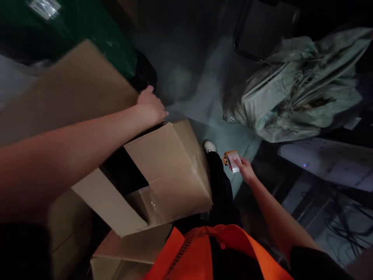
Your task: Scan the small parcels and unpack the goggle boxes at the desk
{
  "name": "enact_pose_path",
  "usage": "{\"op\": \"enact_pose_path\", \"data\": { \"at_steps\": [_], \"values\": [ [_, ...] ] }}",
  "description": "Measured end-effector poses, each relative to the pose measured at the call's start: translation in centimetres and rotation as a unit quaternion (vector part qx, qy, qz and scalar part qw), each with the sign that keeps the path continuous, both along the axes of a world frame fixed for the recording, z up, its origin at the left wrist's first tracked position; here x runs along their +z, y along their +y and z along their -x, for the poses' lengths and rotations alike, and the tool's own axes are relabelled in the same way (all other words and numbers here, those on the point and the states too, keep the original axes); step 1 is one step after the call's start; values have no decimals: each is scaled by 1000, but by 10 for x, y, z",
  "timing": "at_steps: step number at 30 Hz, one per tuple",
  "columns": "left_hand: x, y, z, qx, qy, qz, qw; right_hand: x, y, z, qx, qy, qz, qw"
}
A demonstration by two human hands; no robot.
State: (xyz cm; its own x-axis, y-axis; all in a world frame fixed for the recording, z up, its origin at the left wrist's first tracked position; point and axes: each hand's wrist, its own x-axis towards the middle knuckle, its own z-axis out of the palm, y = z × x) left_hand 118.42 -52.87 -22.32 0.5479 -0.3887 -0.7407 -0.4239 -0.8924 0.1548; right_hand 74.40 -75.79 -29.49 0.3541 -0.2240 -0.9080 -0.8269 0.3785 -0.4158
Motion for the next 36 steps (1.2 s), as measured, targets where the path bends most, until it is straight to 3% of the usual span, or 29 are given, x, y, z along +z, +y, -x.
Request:
{"op": "enact_pose_path", "data": {
  "at_steps": [2,4,7,10,13,16,19,20,22,24,26,31,33,36],
  "values": [
    [40,25,18,-91,-12,-115,989,24,-6,13,-47,-14,38,998],
    [82,59,52,-90,19,-123,988,48,-9,20,-69,-50,53,995],
    [139,104,127,-17,140,-54,989,80,-7,24,-55,-118,35,991],
    [164,121,209,152,283,63,945,98,1,37,-14,-152,34,988],
    [146,115,279,382,316,194,846,103,15,68,30,-199,35,979],
    [114,104,335,541,415,260,684,106,41,107,34,-256,6,966],
    [97,101,384,589,536,281,536,117,76,141,-7,-302,-37,953],
    [95,102,398,595,560,284,502,122,88,151,-19,-309,-44,950],
    [97,110,420,607,581,284,462,136,108,169,-28,-300,-35,953],
    [101,122,434,614,578,286,455,153,119,187,-13,-264,-17,964],
    [106,134,440,615,562,297,466,173,120,203,15,-218,-14,976],
    [112,140,440,590,515,305,542,209,109,214,107,-165,-107,975],
    [111,135,443,591,506,285,560,208,108,210,123,-180,-70,973],
    [109,129,451,619,502,251,549,195,109,205,166,-209,54,962]
  ]
}}
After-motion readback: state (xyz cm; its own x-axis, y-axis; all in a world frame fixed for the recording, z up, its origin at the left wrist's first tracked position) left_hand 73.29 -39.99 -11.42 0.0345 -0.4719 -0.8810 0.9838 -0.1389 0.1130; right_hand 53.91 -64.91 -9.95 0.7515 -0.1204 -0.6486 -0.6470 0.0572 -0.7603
